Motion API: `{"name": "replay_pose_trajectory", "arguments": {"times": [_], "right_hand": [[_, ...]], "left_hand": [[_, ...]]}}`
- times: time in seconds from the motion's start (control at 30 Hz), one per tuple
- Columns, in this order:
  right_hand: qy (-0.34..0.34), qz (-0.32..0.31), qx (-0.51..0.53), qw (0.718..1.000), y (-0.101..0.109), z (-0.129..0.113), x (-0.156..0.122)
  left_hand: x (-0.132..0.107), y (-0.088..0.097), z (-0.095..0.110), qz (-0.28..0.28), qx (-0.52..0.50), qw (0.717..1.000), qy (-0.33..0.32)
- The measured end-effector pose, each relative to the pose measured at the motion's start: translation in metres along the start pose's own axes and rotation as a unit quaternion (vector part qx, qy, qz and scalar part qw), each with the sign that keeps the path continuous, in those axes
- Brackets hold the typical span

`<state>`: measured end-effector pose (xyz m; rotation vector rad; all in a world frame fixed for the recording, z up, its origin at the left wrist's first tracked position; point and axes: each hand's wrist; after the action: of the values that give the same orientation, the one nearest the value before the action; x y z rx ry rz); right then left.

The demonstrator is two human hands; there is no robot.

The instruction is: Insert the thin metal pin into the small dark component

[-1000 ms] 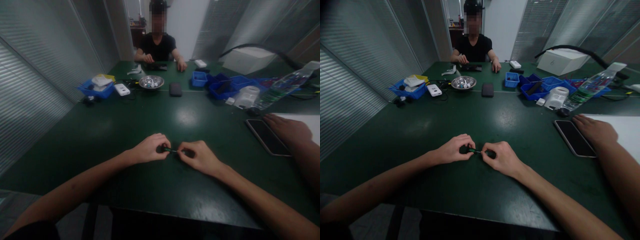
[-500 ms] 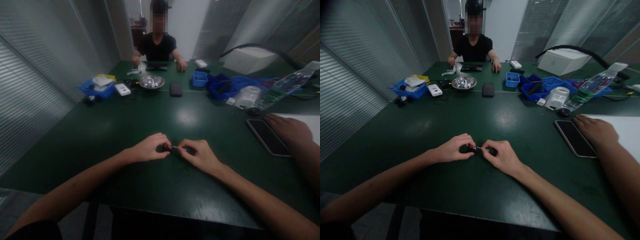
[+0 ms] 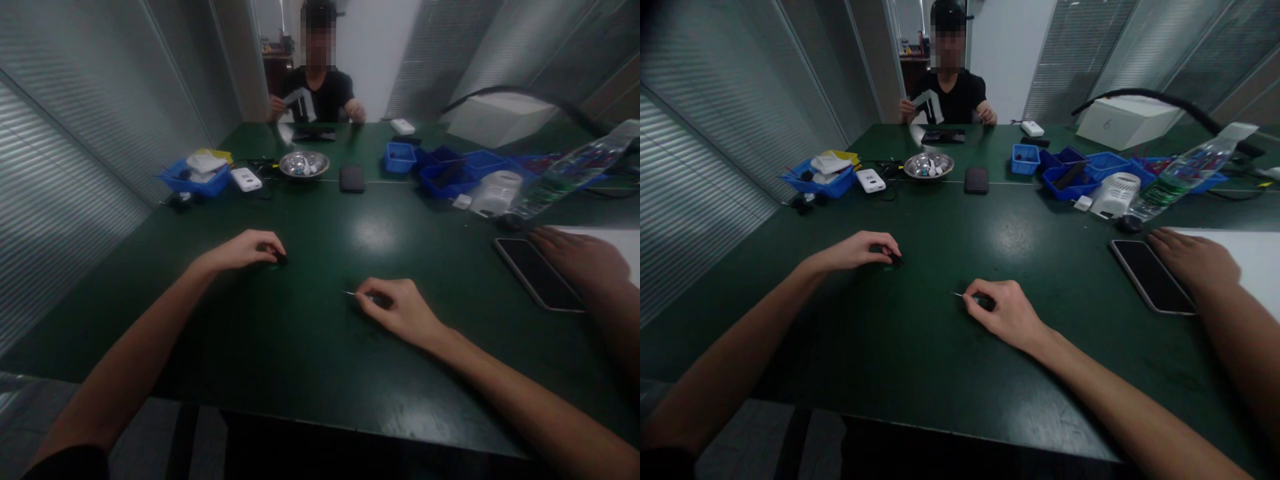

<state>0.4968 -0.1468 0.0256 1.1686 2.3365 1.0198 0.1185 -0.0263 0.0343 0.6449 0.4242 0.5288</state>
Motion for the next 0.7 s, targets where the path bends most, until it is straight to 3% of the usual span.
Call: {"name": "replay_pose_trajectory", "arguments": {"times": [0.13, 0.2, 0.27, 0.37, 0.43, 0.53, 0.6, 0.7], "right_hand": [[-0.005, -0.006, -0.001, 1.0, 0.0, 0.0, 0.0], [-0.009, -0.011, -0.004, 1.0, 0.001, -0.001, 0.0], [-0.011, -0.013, -0.004, 1.0, 0.001, -0.002, 0.0], [-0.009, -0.011, -0.002, 1.0, 0.002, -0.002, 0.0], [-0.005, -0.01, -0.002, 1.0, 0.002, -0.002, 0.001], [-0.004, -0.01, -0.001, 1.0, 0.001, -0.001, 0.001], [-0.004, -0.01, -0.004, 1.0, 0.001, -0.001, 0.001], [-0.007, -0.01, -0.009, 1.0, 0.001, -0.002, 0.001]], "left_hand": [[-0.018, 0.02, -0.041, 0.134, 0.015, 0.985, 0.112], [-0.024, 0.024, -0.051, 0.178, 0.025, 0.972, 0.155], [-0.026, 0.026, -0.049, 0.194, 0.045, 0.965, 0.168], [-0.024, 0.024, -0.028, 0.211, 0.109, 0.961, 0.142], [-0.02, 0.02, -0.009, 0.185, 0.126, 0.967, 0.121], [-0.015, 0.009, 0.013, 0.072, 0.088, 0.986, 0.122], [-0.012, 0.002, 0.02, 0.021, 0.068, 0.988, 0.138], [-0.012, -0.002, 0.021, 0.001, 0.061, 0.988, 0.143]]}}
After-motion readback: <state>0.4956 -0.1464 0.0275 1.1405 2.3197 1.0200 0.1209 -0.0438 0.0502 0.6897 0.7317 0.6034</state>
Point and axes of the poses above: each hand's wrist, its own x-axis towards the middle knuckle, its own y-axis out of the back of the hand, z = x × y, and after that the axes turned 11 degrees about -z, right-handed
